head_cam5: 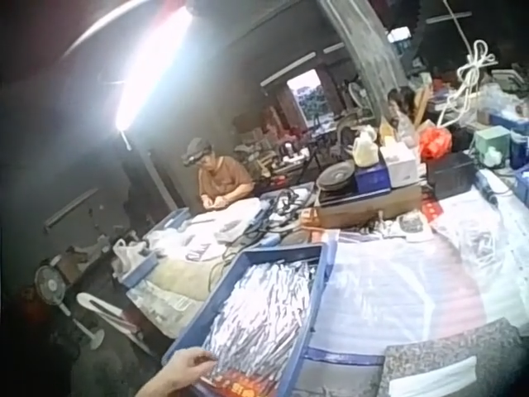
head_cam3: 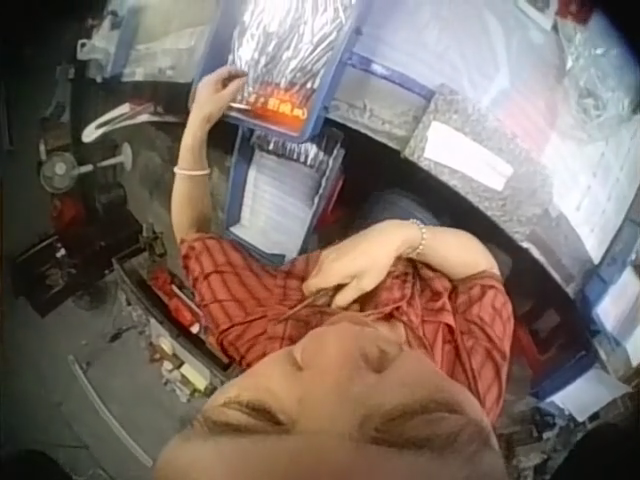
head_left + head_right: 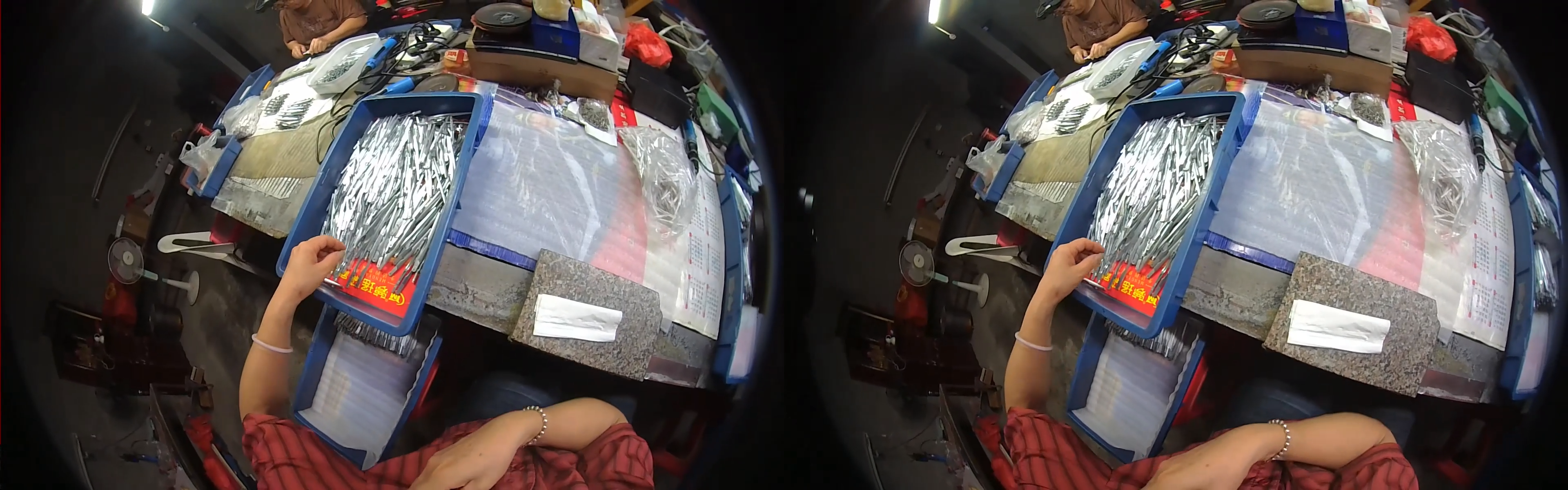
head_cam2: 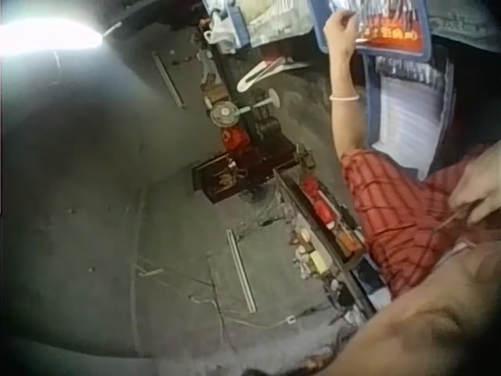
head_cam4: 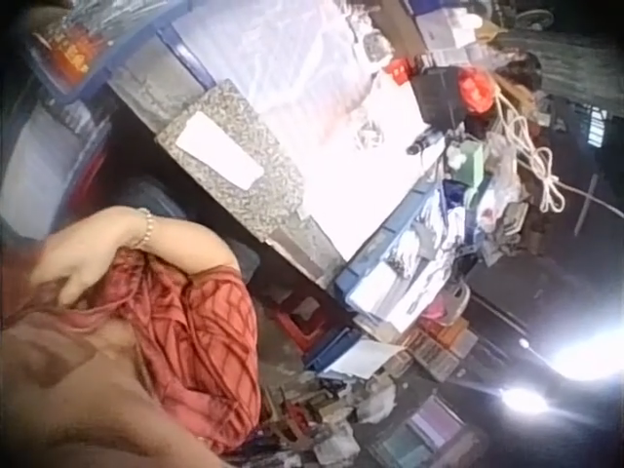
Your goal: Manually assembling or inspecting small metal strips on a stone block using a stylus tool.
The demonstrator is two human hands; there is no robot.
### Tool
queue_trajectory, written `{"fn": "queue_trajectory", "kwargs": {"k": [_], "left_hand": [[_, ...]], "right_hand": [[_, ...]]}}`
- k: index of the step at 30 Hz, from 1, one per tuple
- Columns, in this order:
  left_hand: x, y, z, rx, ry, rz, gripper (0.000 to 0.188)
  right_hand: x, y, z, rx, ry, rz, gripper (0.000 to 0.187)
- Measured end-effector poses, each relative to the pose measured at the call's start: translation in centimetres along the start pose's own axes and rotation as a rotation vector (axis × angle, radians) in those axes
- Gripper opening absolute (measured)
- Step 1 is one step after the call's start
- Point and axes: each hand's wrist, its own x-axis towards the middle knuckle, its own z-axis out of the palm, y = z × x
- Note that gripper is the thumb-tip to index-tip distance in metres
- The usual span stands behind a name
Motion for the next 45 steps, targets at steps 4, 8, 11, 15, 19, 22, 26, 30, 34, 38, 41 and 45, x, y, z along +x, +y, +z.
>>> {"fn": "queue_trajectory", "kwargs": {"k": [4, 8, 11, 15, 19, 22, 26, 30, 34, 38, 41, 45], "left_hand": [[0.4, -2.2, 0.2, 0.068, 0.035, -0.041, 0.023], [-0.5, -2.3, 1.2, 0.274, 0.012, 0.006, 0.041], [-0.8, -0.7, 1.9, 0.478, -0.041, -0.005, 0.088], [0.8, -1.2, 2.7, 0.622, -0.065, -0.093, 0.119], [1.5, -1.9, 3.1, 0.583, -0.014, -0.195, 0.129], [1.9, -2.1, 3.2, 0.569, 0.015, -0.204, 0.119], [2.5, -1.6, 2.8, 0.570, 0.052, -0.230, 0.099], [3.2, -1.9, 2.2, 0.597, 0.057, -0.273, 0.101], [3.6, -2.2, 2.0, 0.680, -0.007, -0.346, 0.102], [3.3, -2.7, 2.7, 0.696, 0.040, -0.297, 0.101], [3.2, -2.7, 2.7, 0.645, 0.015, -0.239, 0.098], [3.1, -2.5, 2.9, 0.630, 0.058, -0.118, 0.089]], "right_hand": [[-3.4, -0.6, 0.6, -0.010, 0.300, 0.277, 0.031], [-8.3, -1.9, 1.9, -0.022, 0.666, 0.531, 0.026], [-10.1, -2.4, 3.8, 0.066, 0.718, 0.647, 0.027], [-10.9, -1.7, 5.5, 0.047, 0.748, 0.687, 0.024], [-10.4, -1.9, 5.4, 0.045, 0.761, 0.770, 0.025], [-10.7, -1.2, 5.6, 0.038, 0.772, 0.692, 0.026], [-11.3, -1.2, 6.0, 0.036, 0.780, 0.724, 0.027], [-11.9, -1.3, 6.3, 0.028, 0.797, 0.719, 0.027], [-12.3, -1.7, 6.4, 0.015, 0.783, 0.745, 0.029], [-13.1, -1.6, 7.1, -0.024, 0.760, 0.705, 0.037], [-13.4, -2.2, 7.4, -0.052, 0.765, 0.697, 0.037], [-13.7, -2.5, 7.9, -0.079, 0.786, 0.703, 0.037]]}}
